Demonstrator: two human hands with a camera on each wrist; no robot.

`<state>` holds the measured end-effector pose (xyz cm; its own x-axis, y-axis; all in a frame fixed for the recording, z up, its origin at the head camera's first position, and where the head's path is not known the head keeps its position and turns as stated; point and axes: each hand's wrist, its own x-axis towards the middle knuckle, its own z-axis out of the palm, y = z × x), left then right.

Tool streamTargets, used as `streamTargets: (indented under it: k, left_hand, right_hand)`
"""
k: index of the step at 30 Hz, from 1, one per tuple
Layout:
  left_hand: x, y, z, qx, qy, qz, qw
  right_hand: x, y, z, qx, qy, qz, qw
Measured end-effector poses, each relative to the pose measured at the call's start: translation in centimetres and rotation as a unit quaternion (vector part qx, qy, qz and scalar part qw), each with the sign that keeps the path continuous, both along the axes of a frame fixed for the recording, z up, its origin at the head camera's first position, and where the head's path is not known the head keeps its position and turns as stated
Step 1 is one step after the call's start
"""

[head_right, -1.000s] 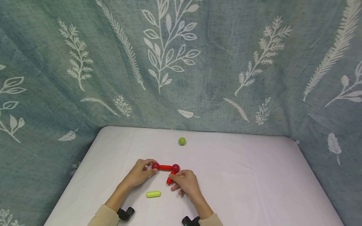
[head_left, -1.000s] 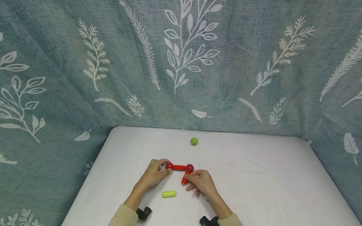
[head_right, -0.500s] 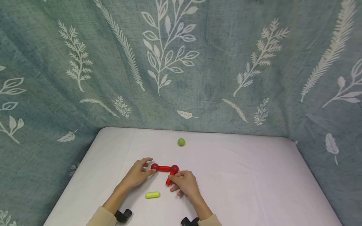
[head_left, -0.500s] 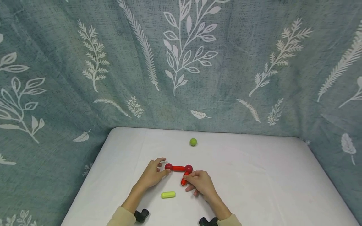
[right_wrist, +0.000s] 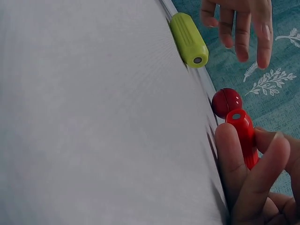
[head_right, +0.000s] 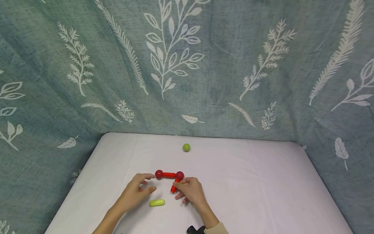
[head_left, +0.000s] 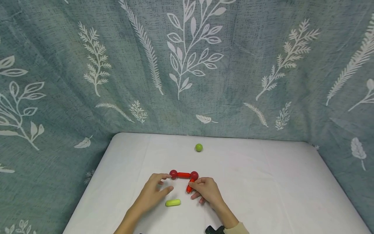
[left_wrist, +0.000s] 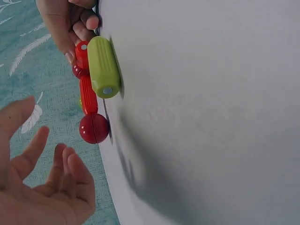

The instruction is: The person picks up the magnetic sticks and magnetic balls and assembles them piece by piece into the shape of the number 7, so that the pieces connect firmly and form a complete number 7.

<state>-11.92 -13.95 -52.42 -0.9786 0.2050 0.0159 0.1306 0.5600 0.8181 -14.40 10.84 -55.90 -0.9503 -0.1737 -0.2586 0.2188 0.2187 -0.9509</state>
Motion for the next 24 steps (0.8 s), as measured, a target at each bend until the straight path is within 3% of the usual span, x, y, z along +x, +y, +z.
streamTargets:
  k: [5, 9, 12, 17, 24]
  left_hand:
    - [0.52, -0.35, -0.22, -0.009, -0.025, -0.075, 0.9969]
    - [0.69, -0.57, -0.67, -0.044, -0.046, -0.136, 0.9887]
    - [0.8, -0.6, -0.86, -0.07, -0.045, -0.164, 0.9829]
    - [0.97, -0.33, -0.84, -0.097, -0.039, -0.18, 0.9781]
    - [1.08, 0.08, -0.83, -0.118, -0.038, -0.172, 0.9773]
  right_hand:
    - [0.0, 0.0, 0.0, 0.0, 0.001, 0.001, 1.0]
    - [-0.05, 0.05, -0.15, -0.001, 0.001, 0.002, 1.0]
    - [-0.06, 0.08, -0.15, -0.003, 0.001, 0.001, 1.0]
    - [-0.04, 0.12, -0.06, -0.003, 0.003, 0.0, 1.0]
    - [0.06, 0.09, -0.03, 0.004, 0.002, 0.004, 1.0]
